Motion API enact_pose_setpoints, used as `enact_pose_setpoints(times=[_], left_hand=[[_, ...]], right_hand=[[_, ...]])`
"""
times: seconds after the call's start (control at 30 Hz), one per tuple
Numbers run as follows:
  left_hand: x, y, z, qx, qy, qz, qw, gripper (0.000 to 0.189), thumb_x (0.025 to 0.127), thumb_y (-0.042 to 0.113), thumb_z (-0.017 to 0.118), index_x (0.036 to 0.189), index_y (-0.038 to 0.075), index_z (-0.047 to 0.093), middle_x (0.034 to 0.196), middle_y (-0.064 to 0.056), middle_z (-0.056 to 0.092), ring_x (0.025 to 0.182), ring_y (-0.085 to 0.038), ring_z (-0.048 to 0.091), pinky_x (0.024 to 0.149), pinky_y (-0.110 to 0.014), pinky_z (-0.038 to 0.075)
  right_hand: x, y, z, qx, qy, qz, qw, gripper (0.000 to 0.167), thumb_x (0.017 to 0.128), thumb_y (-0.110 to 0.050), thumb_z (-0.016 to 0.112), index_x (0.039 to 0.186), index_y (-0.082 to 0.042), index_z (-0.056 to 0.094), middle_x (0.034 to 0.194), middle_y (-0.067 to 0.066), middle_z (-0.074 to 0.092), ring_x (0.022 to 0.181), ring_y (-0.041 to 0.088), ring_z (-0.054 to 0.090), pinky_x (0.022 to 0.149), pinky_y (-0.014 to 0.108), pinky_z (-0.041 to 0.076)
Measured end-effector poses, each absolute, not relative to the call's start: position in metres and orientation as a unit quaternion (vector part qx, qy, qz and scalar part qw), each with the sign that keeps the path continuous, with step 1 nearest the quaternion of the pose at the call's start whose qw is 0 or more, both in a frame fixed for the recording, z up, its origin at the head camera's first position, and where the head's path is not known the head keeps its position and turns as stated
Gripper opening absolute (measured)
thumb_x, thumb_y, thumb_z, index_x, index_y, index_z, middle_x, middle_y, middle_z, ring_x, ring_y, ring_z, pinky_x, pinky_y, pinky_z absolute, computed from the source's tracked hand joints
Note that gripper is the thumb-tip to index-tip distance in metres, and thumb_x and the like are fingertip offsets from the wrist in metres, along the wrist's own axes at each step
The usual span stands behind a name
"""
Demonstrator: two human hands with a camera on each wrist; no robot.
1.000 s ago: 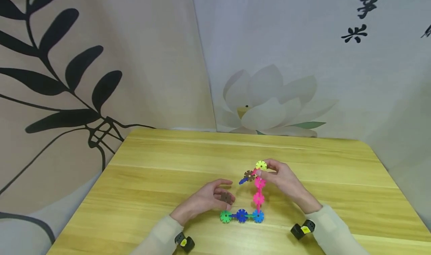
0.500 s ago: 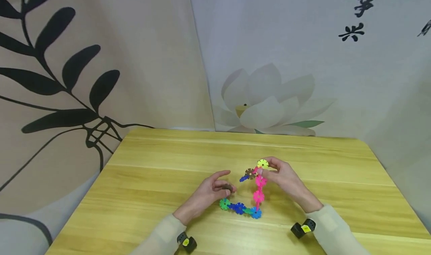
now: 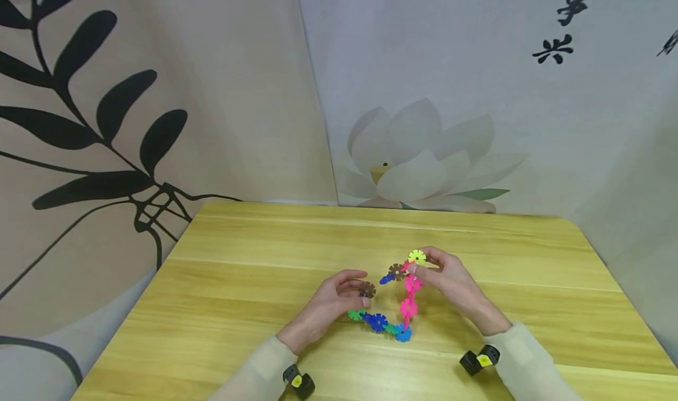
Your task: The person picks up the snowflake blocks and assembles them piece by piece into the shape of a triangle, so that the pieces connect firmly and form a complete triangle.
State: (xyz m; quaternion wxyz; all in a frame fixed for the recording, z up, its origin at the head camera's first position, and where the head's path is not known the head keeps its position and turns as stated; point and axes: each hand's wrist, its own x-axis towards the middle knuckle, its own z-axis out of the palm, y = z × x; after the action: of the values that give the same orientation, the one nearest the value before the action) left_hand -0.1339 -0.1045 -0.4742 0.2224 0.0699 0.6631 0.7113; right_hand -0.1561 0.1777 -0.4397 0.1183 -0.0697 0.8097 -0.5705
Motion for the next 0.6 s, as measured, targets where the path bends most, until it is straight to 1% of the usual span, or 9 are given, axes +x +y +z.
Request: enact_pose_setpoints(times=[0.1,0.2,0.33,0.43,0.47,0.6], left_hand=[[-0.133,-0.103,-0.476,0.068,0.662,0.715,0.213,0.058,0.089,0.005,0.076,0.142,-0.003,0.052,0.133,-0.015,0.062,0.12,-0.028,0.06,0.104,-0.038,0.052],[-0.133,-0.101,-0.478,0.069,0.666,0.716,0.199,0.05,0.092,0.008,0.075,0.136,-0.005,0.057,0.128,-0.015,0.065,0.118,-0.027,0.063,0.103,-0.036,0.053],[-0.132,-0.096,-0.479,0.068,0.667,0.72,0.18,0.044,0.094,0.01,0.074,0.133,-0.006,0.06,0.126,-0.015,0.068,0.115,-0.026,0.066,0.1,-0.034,0.054],[-0.132,-0.093,-0.478,0.065,0.667,0.723,0.169,0.042,0.096,0.01,0.073,0.133,-0.006,0.061,0.126,-0.016,0.068,0.115,-0.026,0.066,0.1,-0.033,0.055],[-0.132,-0.092,-0.478,0.063,0.667,0.724,0.166,0.042,0.096,0.009,0.072,0.133,-0.006,0.062,0.126,-0.016,0.068,0.115,-0.025,0.066,0.1,-0.032,0.054],[-0.133,-0.089,-0.476,0.054,0.667,0.726,0.158,0.041,0.096,0.009,0.073,0.133,-0.005,0.063,0.126,-0.016,0.069,0.115,-0.025,0.067,0.1,-0.032,0.054]], right_hand=[[-0.156,0.179,-0.44,-0.072,0.804,-0.578,0.118,0.054,0.1,-0.037,0.069,0.138,-0.001,0.055,0.145,0.022,0.054,0.127,0.038,0.06,0.103,0.052,0.051],[-0.156,0.181,-0.439,-0.072,0.802,-0.581,0.12,0.055,0.1,-0.035,0.07,0.14,-0.002,0.054,0.149,0.022,0.05,0.13,0.041,0.057,0.105,0.054,0.05],[-0.156,0.183,-0.438,-0.079,0.797,-0.585,0.124,0.055,0.099,-0.033,0.071,0.142,-0.002,0.053,0.159,0.022,0.039,0.145,0.048,0.037,0.111,0.063,0.041],[-0.156,0.184,-0.438,-0.087,0.79,-0.593,0.128,0.053,0.099,-0.03,0.071,0.141,-0.002,0.054,0.163,0.022,0.033,0.15,0.051,0.023,0.113,0.067,0.035],[-0.156,0.184,-0.438,-0.089,0.788,-0.596,0.13,0.052,0.099,-0.03,0.07,0.141,-0.002,0.055,0.163,0.022,0.032,0.151,0.051,0.021,0.113,0.067,0.035],[-0.155,0.185,-0.438,-0.097,0.783,-0.6,0.132,0.05,0.1,-0.028,0.07,0.14,-0.002,0.056,0.165,0.023,0.029,0.151,0.049,0.022,0.111,0.063,0.038]])
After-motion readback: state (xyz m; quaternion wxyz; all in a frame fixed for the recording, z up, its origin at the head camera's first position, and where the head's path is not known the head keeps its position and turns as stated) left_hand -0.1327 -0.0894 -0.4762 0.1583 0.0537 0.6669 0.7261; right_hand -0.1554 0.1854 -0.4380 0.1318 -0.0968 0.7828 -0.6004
